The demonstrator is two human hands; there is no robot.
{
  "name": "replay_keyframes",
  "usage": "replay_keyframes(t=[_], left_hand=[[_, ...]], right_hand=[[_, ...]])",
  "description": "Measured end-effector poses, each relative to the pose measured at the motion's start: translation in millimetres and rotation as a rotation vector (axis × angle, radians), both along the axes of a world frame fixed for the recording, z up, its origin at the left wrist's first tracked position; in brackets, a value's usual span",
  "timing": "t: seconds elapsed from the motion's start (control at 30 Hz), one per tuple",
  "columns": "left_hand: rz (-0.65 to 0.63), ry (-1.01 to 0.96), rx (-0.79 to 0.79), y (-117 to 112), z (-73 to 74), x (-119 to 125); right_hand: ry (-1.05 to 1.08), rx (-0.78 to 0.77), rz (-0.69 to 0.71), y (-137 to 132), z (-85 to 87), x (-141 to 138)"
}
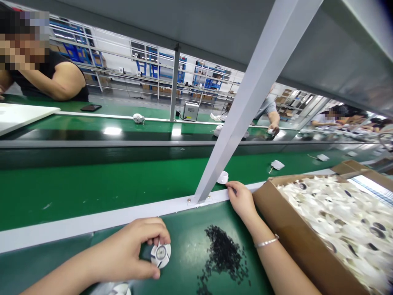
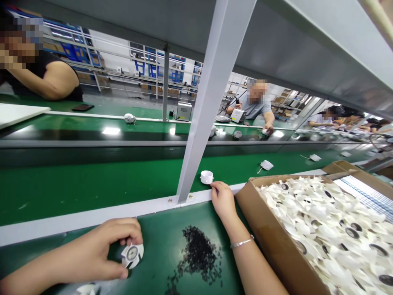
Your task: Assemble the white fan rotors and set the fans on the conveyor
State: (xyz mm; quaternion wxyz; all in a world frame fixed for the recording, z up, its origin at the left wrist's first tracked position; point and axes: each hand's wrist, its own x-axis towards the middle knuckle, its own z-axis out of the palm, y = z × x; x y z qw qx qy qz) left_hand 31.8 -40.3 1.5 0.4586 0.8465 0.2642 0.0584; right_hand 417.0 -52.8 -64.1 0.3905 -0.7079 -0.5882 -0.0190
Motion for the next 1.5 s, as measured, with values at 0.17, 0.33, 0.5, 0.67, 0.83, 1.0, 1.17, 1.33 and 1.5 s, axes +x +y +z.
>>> replay_keyframes(t=[0.17, 0.33, 0.5, 0.67, 0.83, 1.0, 1.17, 1.33, 1.5], left_hand=[[0.0, -0.014, 0.017, 0, 2.4, 0], [-0.008, -0.095, 0.016, 2, -9.8, -2], [-0.046, -0.205, -0.094, 5, -21.2, -5], [0.014, -0.327, -0.33, 9, -18.0, -7], [0.092, -0.504, -0.538, 16, -22.0, -8], [0.069, -0.448, -0.482, 16, -21.6, -8], [0.053, -0.41, -0.448, 13, -18.0, -6], [0.037, -0.382, -0.42, 14, -19.5, -7], [0.048, -0.322, -0.348, 13, -20.7, -8]], right_hand=[[0.117, 0.17, -0.037, -6, 12.8, -8], [0.267, 0.38, -0.019, -24, 42.2, -37], [0.423, 0.53, 0.193, -59, 83.2, -91], [0.352, 0.2, 0.565, -83, 91.2, -137], [0.254, -0.024, 0.678, -86, 79.2, -161], [0.129, -0.073, 0.728, -85, 78.5, -171], [0.063, -0.078, 0.781, -89, 81.2, -174], [0.112, -0.134, 0.825, -88, 82.2, -172], [0.119, -0.229, 0.819, -84, 75.9, -172]])
